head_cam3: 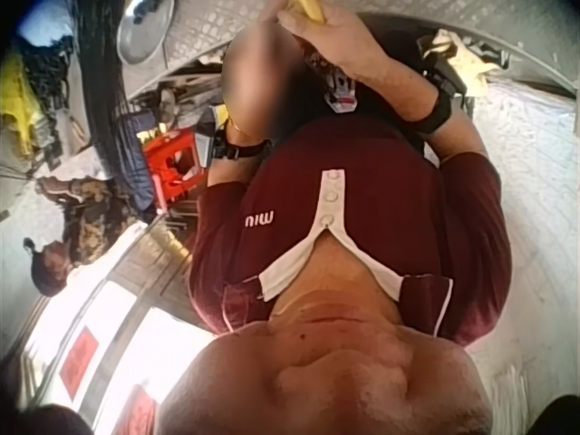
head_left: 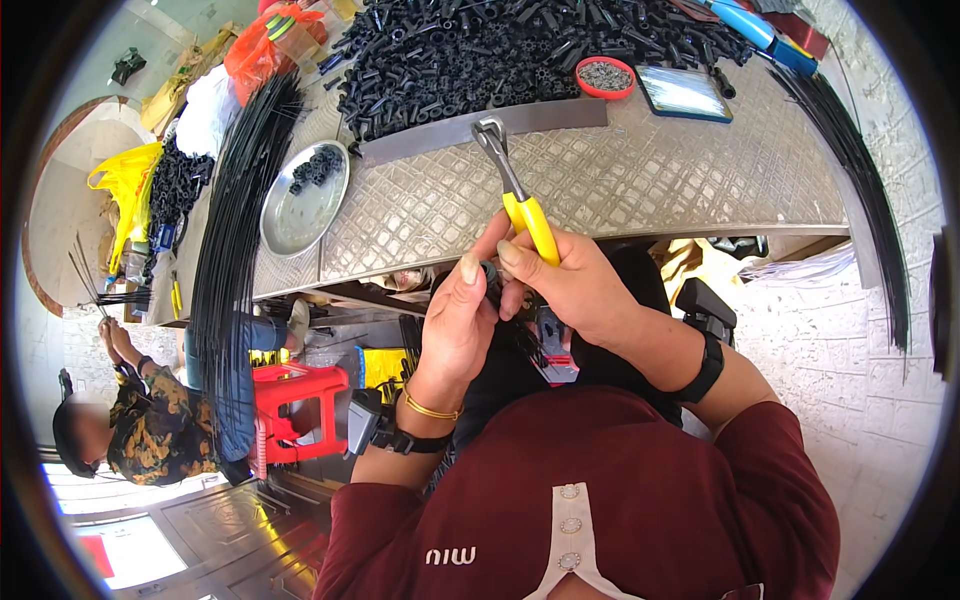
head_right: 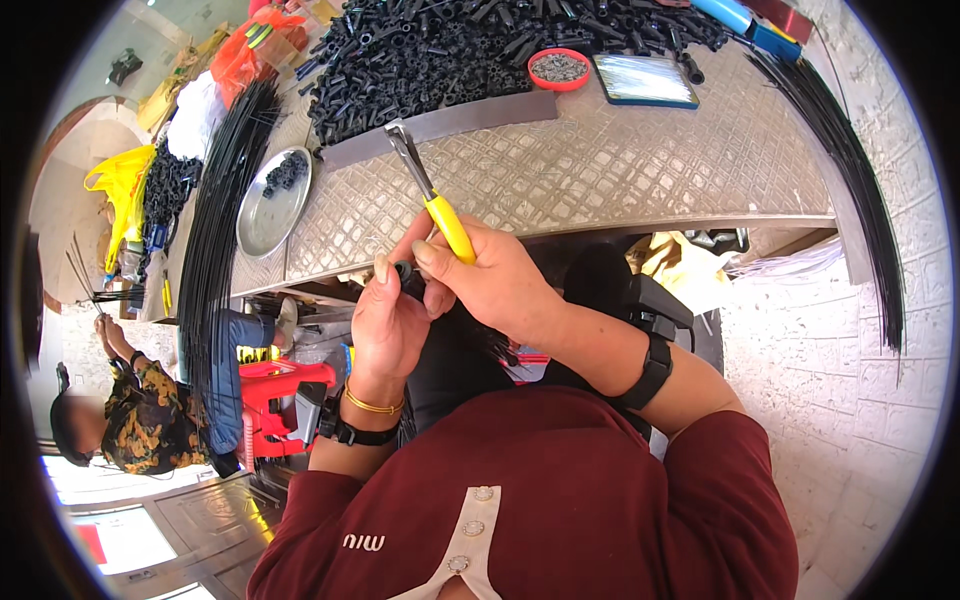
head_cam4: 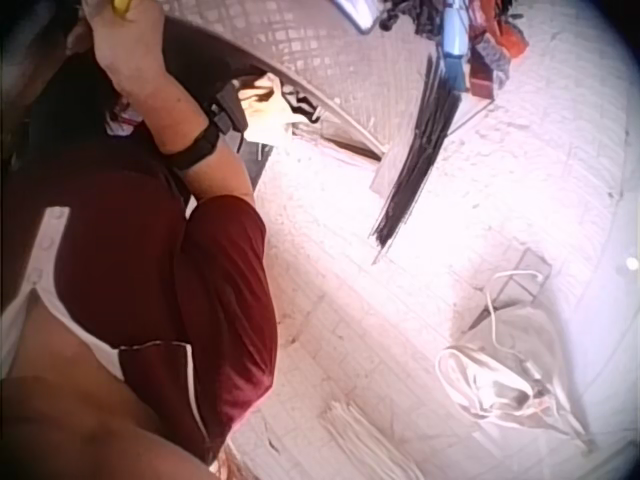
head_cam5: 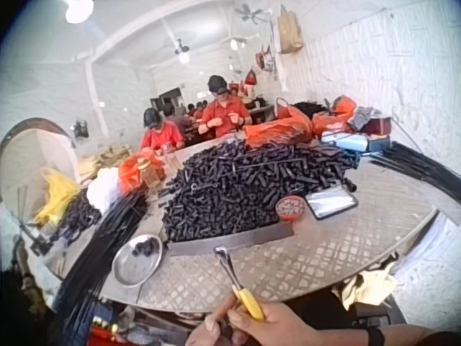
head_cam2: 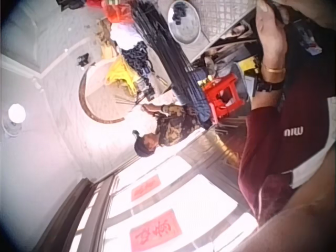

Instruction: Manually assemble and secure plastic components onto long metal or plastic rods using pliers.

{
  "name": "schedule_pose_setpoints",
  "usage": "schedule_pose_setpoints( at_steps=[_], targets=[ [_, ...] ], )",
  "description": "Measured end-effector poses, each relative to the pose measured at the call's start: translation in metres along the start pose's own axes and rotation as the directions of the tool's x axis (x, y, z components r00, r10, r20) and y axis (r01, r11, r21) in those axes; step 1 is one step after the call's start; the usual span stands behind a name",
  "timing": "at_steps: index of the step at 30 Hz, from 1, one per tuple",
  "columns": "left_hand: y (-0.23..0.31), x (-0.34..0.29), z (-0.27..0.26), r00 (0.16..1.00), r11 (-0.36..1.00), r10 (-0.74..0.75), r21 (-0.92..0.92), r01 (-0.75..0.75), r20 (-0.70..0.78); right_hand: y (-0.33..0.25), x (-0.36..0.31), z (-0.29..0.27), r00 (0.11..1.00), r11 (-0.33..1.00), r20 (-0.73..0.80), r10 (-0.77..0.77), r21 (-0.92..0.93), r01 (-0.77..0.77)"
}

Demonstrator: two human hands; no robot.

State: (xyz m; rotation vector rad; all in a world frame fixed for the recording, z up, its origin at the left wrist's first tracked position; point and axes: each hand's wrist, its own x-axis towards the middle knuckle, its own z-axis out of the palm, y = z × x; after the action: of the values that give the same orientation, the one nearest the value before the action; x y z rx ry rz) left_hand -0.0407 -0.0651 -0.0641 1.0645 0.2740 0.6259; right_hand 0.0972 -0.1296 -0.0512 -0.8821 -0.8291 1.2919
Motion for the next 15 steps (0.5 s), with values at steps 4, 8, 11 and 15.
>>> schedule_pose_setpoints(
  at_steps=[4, 8, 11, 15],
  targets=[
    [0.0034, -0.0009, 0.0053, 0.999, 0.999, 0.009, 0.032, -0.008, -0.050, -0.0028, 0.0016, 0.0026, 1.000, 1.000, 0.003, 0.010, -0.021, -0.010],
    [0.0030, -0.0013, 0.0025, 0.999, 1.000, -0.002, 0.028, 0.003, -0.043, -0.0038, 0.0006, 0.0021, 1.000, 1.000, 0.004, 0.025, -0.011, -0.025],
    [0.0027, -0.0013, 0.0034, 0.999, 0.999, -0.005, 0.048, 0.007, -0.040, -0.0013, 0.0009, 0.0011, 1.000, 1.000, 0.005, 0.027, -0.017, -0.027],
    [0.0036, -0.0013, 0.0047, 0.998, 0.994, -0.012, 0.108, 0.018, -0.059, 0.0053, 0.0030, 0.0028, 0.998, 0.994, -0.022, -0.065, -0.089, 0.063]
  ],
)
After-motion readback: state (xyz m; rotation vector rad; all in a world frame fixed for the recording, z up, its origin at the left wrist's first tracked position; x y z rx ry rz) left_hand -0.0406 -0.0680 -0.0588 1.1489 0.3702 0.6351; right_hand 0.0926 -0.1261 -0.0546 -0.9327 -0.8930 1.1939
